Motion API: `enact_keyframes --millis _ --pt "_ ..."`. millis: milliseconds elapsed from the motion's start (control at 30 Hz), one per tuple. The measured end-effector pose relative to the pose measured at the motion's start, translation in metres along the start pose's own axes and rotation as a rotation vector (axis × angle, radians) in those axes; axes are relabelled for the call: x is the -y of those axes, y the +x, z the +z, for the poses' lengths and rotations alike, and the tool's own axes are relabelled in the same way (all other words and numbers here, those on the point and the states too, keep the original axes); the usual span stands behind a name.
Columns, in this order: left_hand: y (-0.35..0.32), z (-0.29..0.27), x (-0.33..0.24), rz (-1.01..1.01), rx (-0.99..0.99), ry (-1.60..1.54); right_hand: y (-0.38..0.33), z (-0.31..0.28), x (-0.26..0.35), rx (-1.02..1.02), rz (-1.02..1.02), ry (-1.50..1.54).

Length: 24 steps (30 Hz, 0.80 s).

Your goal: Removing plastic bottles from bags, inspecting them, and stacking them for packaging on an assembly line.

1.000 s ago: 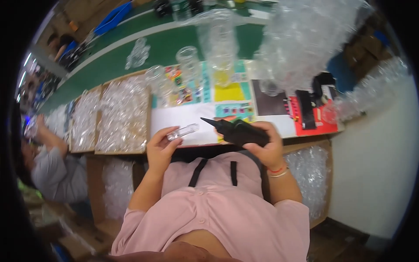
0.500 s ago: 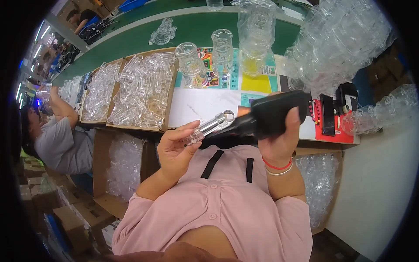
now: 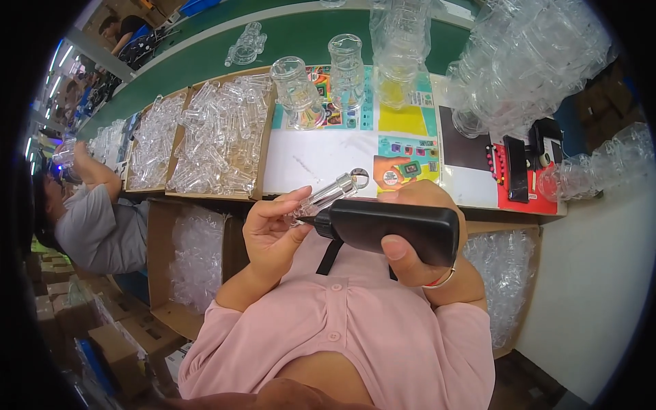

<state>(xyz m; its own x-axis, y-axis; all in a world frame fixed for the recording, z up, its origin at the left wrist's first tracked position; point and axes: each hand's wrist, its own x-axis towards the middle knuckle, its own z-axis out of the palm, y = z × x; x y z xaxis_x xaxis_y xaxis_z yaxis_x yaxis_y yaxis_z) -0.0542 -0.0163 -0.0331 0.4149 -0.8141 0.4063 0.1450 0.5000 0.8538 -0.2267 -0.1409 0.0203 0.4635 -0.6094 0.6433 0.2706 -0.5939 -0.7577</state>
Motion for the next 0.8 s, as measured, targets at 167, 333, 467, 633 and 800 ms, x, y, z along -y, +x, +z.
enact_keyframes --millis 167,333,467,633,800 --pt "0.000 0.000 0.000 0.006 -0.004 0.002 -0.001 0.001 0.007 0.059 0.051 -0.041" --pt "0.001 0.000 0.000 0.000 -0.012 0.007 -0.003 -0.001 0.005 0.068 0.072 -0.045" --pt "0.000 -0.001 0.001 0.008 -0.023 0.056 -0.001 0.006 -0.004 -0.041 0.043 0.051" --pt "0.001 -0.004 0.002 0.062 0.011 0.167 0.002 0.003 -0.003 -0.008 0.125 0.105" --pt "0.004 -0.003 -0.004 0.135 0.019 0.312 0.007 0.000 0.005 0.012 0.184 0.117"
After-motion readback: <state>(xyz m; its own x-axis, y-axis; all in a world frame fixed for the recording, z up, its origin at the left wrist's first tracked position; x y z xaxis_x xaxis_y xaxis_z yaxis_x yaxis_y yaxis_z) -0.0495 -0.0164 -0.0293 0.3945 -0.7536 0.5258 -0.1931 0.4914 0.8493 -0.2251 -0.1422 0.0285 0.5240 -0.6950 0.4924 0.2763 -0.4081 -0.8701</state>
